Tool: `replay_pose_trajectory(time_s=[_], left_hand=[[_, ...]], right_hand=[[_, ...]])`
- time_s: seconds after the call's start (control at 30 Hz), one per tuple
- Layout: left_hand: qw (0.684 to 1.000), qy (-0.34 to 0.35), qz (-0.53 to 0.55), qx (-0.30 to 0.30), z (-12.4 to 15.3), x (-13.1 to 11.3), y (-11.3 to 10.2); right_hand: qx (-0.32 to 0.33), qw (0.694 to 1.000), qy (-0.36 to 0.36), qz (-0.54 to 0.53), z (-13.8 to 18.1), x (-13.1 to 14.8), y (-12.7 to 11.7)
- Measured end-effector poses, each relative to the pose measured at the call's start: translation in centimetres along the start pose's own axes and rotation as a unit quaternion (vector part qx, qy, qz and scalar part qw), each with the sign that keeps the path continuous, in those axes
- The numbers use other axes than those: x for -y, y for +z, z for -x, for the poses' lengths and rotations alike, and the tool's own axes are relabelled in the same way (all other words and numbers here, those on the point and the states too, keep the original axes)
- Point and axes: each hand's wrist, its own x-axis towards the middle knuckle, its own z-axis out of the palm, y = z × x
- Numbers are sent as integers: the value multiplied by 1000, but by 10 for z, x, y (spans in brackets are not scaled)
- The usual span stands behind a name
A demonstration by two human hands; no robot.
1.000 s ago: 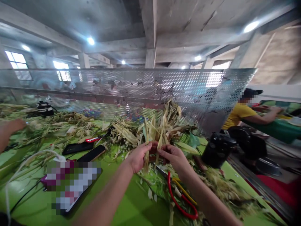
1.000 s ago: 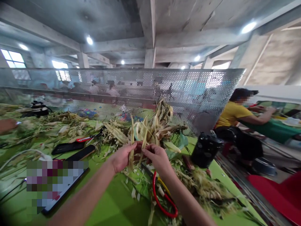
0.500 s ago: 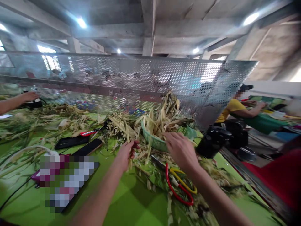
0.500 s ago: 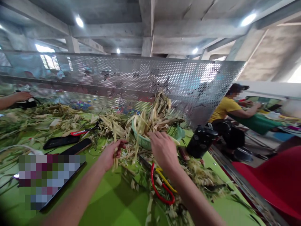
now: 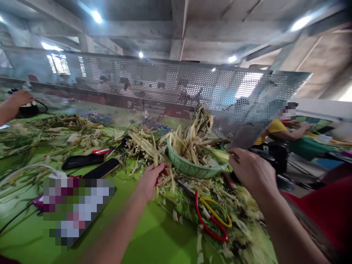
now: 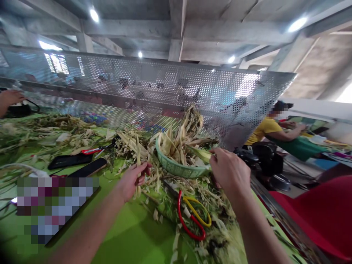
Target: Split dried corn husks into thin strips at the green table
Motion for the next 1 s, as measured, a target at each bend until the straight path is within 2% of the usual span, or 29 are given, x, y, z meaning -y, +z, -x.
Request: replay_pose_trajectory(time_s=[0.1,0.17,0.27,0.37,0.43,0.53,0.6,0.7,0.77,0.87,1.0], left_hand=[[999,10,-3,40,4,-1,6],[998,15,-10,58,8,-1,11],[998,15,-29,61,15,1,18],[998,4,-43,43,17,5,22],[999,11,-49,19,14,9,23],[996,67,-56,-24,7,13,21],[993,88,-67,-33,4,14,20],[991,95,-89,-25,6,12,21],[989,98,-105,-25,10,8,23],[987,79,-134,-38,16,3,25],[986,66,-150,-37,16,2,22]], right_hand=[[-92,992,-6,-89,9,9,-18],[-113,964,-23,-239,16,22,-16],[-53,903,-32,-426,31,50,6],[24,864,-33,-502,48,80,38],[61,844,-30,-532,58,94,54],[118,845,-39,-520,69,104,63],[130,866,-54,-480,71,105,60],[106,910,-72,-394,70,104,53],[94,921,-71,-372,69,102,49],[127,893,-41,-430,66,100,48],[205,805,46,-555,60,98,54]])
